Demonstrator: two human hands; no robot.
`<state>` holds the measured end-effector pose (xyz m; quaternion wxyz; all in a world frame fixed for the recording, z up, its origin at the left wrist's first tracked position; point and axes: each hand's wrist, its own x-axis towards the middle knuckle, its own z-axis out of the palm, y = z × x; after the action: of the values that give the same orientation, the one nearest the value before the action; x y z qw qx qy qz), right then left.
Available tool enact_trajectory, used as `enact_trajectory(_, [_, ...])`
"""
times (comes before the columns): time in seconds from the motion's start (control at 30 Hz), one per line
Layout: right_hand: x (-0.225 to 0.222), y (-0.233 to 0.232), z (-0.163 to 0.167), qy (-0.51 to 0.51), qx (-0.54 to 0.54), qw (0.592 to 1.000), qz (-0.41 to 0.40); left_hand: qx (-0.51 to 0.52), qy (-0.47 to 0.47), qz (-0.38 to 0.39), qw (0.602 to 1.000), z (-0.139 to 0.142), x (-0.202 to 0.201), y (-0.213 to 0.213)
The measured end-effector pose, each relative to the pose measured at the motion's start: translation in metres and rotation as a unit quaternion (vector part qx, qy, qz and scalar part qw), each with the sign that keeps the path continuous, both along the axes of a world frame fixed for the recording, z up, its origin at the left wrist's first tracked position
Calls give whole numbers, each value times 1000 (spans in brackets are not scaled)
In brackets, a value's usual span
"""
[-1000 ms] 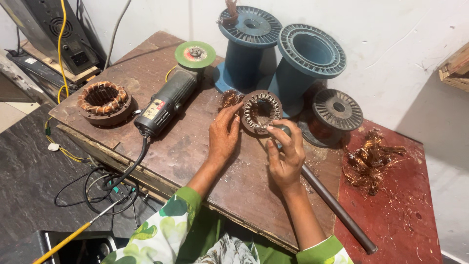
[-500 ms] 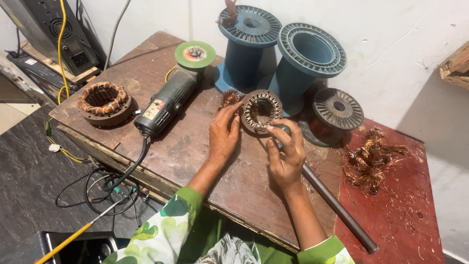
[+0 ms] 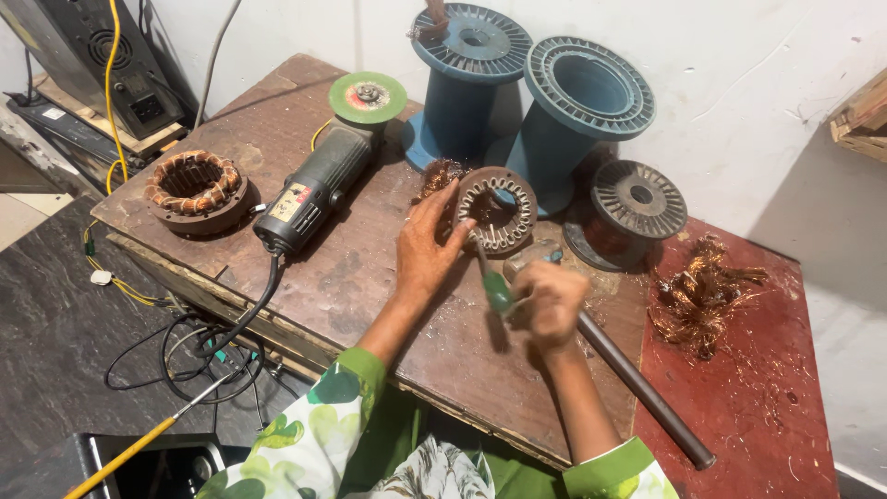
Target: The person uses a hammer and a screwdriver to tap and adjust copper windings on a motor stator core. They repeatedly strike the windings to seat them and then insert small white insulating spacers between the coils.
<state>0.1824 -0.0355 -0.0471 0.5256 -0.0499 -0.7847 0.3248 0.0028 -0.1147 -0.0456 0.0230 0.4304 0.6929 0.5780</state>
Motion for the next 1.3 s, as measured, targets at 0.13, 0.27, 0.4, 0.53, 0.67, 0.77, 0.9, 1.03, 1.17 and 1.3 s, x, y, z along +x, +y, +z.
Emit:
enact_trajectory(0.13, [-4,-10,-6,-118,132,984,27,-23,106,-22,994,2,3,3])
enact_trajectory(0.27, [-4,-12,-9,-126,168,978,-7,-132,150,-39,979,3,9,5])
enact_trajectory(0.4, [-11,-2,-14,-154,106,978,-92,-91,111,-35,989,3,10,4])
enact_trajectory(0.53, [-8,-1,-11,-92,28,986,-139,-108,114,-37,987,5,11,3])
enact_trajectory(0.67, [-4,-10,5,-39,-5,980,-193,-121,123,-40,984,7,11,4])
enact_trajectory(0.77, [-5,-17,19,-29,-59,981,-182,-123,134,-38,983,8,12,4])
enact_trajectory(0.9, [-8,-21,32,-4,-93,991,-97,-124,157,-40,979,10,12,3])
enact_trajectory(1.03, [-6,-22,36,20,-147,988,42,-106,169,-38,979,9,13,1])
enact_trajectory(1.17, [-7,-21,33,8,-189,978,83,-103,154,-40,982,6,12,4])
enact_trajectory(1.3, [-8,-15,30,19,-320,936,147,-123,94,-34,987,5,10,9])
